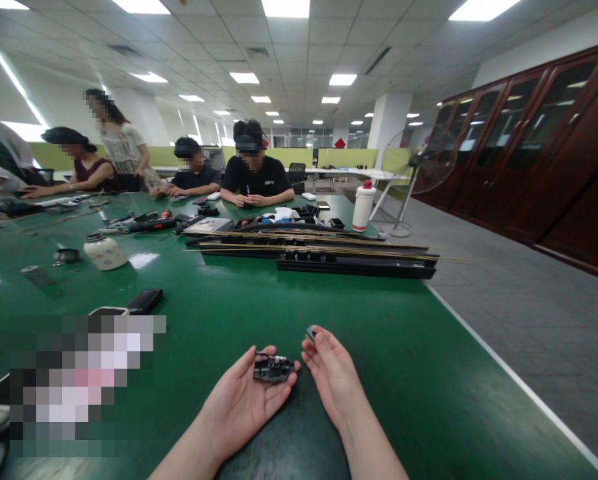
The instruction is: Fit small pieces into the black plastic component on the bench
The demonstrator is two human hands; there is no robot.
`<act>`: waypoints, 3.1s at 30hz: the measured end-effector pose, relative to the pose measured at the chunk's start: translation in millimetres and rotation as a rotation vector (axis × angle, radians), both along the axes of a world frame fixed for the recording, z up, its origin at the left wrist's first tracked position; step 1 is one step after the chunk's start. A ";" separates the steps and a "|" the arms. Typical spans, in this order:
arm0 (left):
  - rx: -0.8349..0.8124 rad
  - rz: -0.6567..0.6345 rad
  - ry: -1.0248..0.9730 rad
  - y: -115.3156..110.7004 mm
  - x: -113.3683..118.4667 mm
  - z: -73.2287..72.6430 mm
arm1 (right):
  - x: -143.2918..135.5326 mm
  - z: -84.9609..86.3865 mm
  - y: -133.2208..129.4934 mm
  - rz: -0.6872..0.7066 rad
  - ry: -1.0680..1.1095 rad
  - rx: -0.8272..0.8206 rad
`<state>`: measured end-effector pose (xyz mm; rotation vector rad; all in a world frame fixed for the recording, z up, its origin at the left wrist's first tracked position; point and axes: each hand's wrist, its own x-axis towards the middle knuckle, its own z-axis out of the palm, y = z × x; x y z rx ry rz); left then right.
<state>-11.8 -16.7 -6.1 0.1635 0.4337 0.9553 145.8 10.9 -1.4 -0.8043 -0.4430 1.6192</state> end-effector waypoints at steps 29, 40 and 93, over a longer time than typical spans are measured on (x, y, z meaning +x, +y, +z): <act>-0.020 0.003 -0.003 -0.3 0.0 1.2 | -0.1 2.0 0.8 0.016 -0.013 -0.005; -0.041 0.009 0.014 -1.9 0.3 3.9 | -1.1 2.8 0.8 0.020 -0.039 -0.002; -0.040 0.060 0.086 -0.7 1.5 12.5 | -7.7 9.6 -11.9 0.348 -0.748 0.436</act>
